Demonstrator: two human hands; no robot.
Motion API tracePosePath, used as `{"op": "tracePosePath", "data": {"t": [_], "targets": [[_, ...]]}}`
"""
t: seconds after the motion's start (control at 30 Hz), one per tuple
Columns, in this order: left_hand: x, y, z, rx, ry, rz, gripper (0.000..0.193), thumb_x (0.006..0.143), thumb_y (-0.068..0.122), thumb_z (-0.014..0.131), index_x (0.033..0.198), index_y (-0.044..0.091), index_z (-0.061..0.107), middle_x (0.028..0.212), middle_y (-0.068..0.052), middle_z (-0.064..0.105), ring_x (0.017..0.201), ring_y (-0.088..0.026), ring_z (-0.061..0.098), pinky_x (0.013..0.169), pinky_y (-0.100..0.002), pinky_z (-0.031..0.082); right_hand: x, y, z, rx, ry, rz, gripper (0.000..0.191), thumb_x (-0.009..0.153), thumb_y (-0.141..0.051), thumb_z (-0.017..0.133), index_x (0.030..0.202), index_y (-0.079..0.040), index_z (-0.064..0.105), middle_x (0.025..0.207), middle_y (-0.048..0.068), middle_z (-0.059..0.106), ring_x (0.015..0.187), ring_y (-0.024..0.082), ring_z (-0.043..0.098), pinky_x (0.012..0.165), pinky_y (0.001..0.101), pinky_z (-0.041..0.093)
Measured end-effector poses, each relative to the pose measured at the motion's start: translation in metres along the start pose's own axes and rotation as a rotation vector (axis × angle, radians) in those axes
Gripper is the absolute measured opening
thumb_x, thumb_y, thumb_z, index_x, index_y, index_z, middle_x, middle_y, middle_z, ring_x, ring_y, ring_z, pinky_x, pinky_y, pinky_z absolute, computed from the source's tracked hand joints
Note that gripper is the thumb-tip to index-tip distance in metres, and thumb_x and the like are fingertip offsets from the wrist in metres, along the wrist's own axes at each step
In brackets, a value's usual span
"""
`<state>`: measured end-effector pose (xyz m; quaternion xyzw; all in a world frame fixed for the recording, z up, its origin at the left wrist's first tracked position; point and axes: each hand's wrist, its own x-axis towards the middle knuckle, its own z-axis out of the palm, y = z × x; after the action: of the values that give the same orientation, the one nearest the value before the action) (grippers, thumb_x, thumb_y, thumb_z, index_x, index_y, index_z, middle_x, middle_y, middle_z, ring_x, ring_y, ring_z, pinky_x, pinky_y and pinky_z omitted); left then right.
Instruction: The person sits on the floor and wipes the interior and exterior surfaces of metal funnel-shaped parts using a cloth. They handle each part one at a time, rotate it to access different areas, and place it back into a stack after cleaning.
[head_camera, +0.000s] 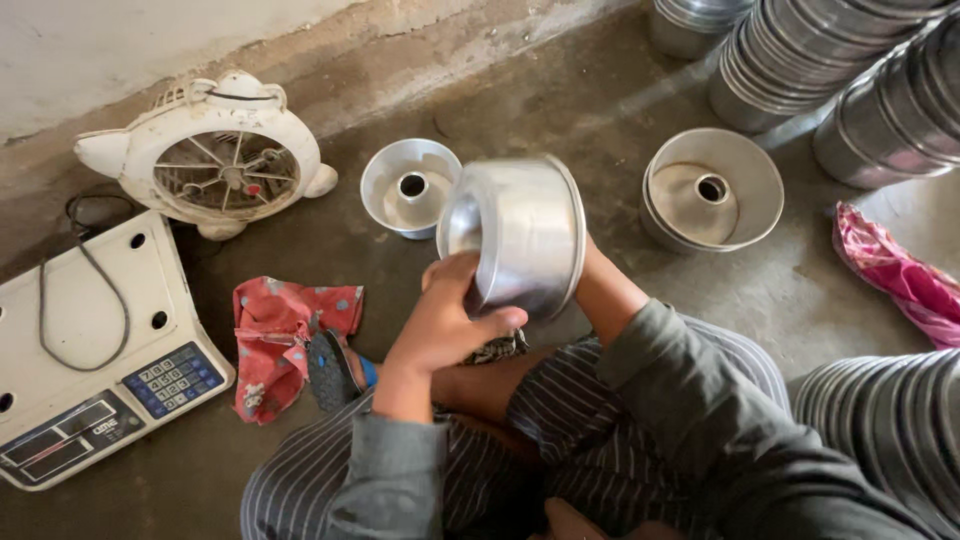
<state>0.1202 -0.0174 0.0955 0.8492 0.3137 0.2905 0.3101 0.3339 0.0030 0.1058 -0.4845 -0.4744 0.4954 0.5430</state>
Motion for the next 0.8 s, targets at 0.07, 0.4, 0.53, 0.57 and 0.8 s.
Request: {"op": "tracePosePath", "data": {"t": [0.07,0.4,0.53,0.57,0.8], "targets": [[0.011,-0.002,-0.007,-0.958,0.007,-0.220,0.075,0.088,0.059,0.059,0.139,0.003,0.062,0.143,-0.010,0.062,0.132,-0.022,0.058,0.112,-0.037,0.043,-0.015,0.004,0.003,0.130,0.158,-0.036,0.036,0.082,-0.025,0.071,0.113,-0.008,0.063,0.123,0.017,0.067,0.119,0.038,0.063,0.106,0.0532,0.049],[-0.001,-0.011,-0.021,-0.658,0.216,-0.271,0.030,0.097,0.025,0.073,0.117,0.002,0.066,0.106,-0.007,0.072,0.101,-0.013,0.064,0.093,-0.032,0.052,-0.045,-0.003,0.058,-0.704,-0.092,-0.484,0.043,0.087,-0.026,0.069,0.125,-0.009,0.067,0.126,0.013,0.069,0.116,0.030,0.066,0.100,0.0444,0.052],[0.001,0.010,-0.013,-0.586,0.024,-0.125,0.044,0.085,0.018,0.083,0.121,0.004,0.062,0.108,-0.004,0.070,0.102,-0.013,0.062,0.091,-0.029,0.052,-0.004,0.025,-0.003,0.037,-0.024,0.114,0.040,0.094,-0.027,0.060,0.128,-0.006,0.066,0.127,0.013,0.070,0.115,0.026,0.067,0.098,0.0383,0.054],[0.003,0.011,-0.013,-0.687,-0.053,-0.091,0.045,0.087,0.018,0.082,0.123,0.003,0.060,0.113,-0.004,0.069,0.108,-0.013,0.062,0.095,-0.029,0.051,-0.007,0.032,-0.013,0.131,0.016,0.190,0.040,0.096,-0.028,0.057,0.129,-0.006,0.065,0.127,0.013,0.070,0.115,0.025,0.067,0.098,0.0367,0.055],[0.006,-0.001,-0.031,-1.122,0.114,-0.418,0.056,0.092,0.040,0.074,0.128,-0.003,0.070,0.118,-0.011,0.077,0.108,-0.022,0.069,0.095,-0.037,0.054,-0.066,0.045,0.031,-0.098,0.098,-0.099,0.039,0.100,-0.026,0.053,0.129,-0.002,0.064,0.125,0.014,0.071,0.112,0.020,0.068,0.094,0.0308,0.057]]}}
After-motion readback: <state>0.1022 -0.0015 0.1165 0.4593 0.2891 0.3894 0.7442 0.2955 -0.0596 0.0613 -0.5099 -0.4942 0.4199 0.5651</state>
